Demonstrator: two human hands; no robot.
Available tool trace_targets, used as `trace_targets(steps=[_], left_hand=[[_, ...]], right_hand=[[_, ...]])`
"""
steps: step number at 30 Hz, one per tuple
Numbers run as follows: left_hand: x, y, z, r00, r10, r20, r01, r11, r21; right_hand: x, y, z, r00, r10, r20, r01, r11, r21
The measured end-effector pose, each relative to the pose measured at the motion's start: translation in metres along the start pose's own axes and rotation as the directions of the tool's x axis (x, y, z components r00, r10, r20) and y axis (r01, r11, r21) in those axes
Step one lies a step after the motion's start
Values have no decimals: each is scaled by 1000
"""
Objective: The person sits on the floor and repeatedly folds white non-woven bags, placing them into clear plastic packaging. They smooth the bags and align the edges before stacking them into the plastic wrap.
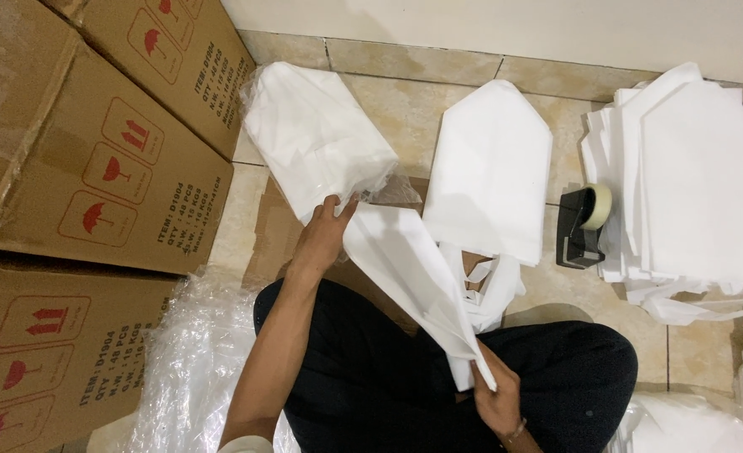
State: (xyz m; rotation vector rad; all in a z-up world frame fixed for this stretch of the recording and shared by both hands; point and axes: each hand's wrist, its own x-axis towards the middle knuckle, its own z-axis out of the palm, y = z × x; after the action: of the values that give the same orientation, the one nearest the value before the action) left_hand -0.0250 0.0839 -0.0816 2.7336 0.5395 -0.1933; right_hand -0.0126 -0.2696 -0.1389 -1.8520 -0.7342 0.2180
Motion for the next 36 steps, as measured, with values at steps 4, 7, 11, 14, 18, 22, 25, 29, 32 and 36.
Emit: trace_targets(steps=[4,7,11,14,18,22,25,29,32,36], left_hand=[[0,-8,7,995,43,-90,-37,997,75],[-2,-9,8,989,49,-140,-42,998,54],[-4,-9,6,979,75,-192,-69,997,37],[-5,-8,7,975,87,-204,-74,995,71],[-4,-9,8,968,85,-236,-65,994,91],[-16,20,-26,979,79,-190,-65,995,81],[-7,11,-8,976,126,-178,-103,986,135],[-9,12,-11,976,129,-174,-102,983,155],[-12,13,-13,979,129,-160,-102,980,169],[-9,11,-7,977,102,-189,-55,970,239]], right_hand=[[6,6,18,999,12,-35,-10,998,57],[9,17,33,996,39,-79,-28,991,134],[22,33,64,994,-17,-104,27,995,96],[38,31,79,984,-154,-94,159,986,42],[50,47,95,966,-248,79,245,968,48],[73,28,110,980,-198,-16,198,973,118],[90,29,121,971,-238,34,233,967,107],[122,22,139,987,-157,28,155,986,66],[146,31,145,992,-129,5,129,991,28],[153,2,126,994,-75,-80,84,989,119]])
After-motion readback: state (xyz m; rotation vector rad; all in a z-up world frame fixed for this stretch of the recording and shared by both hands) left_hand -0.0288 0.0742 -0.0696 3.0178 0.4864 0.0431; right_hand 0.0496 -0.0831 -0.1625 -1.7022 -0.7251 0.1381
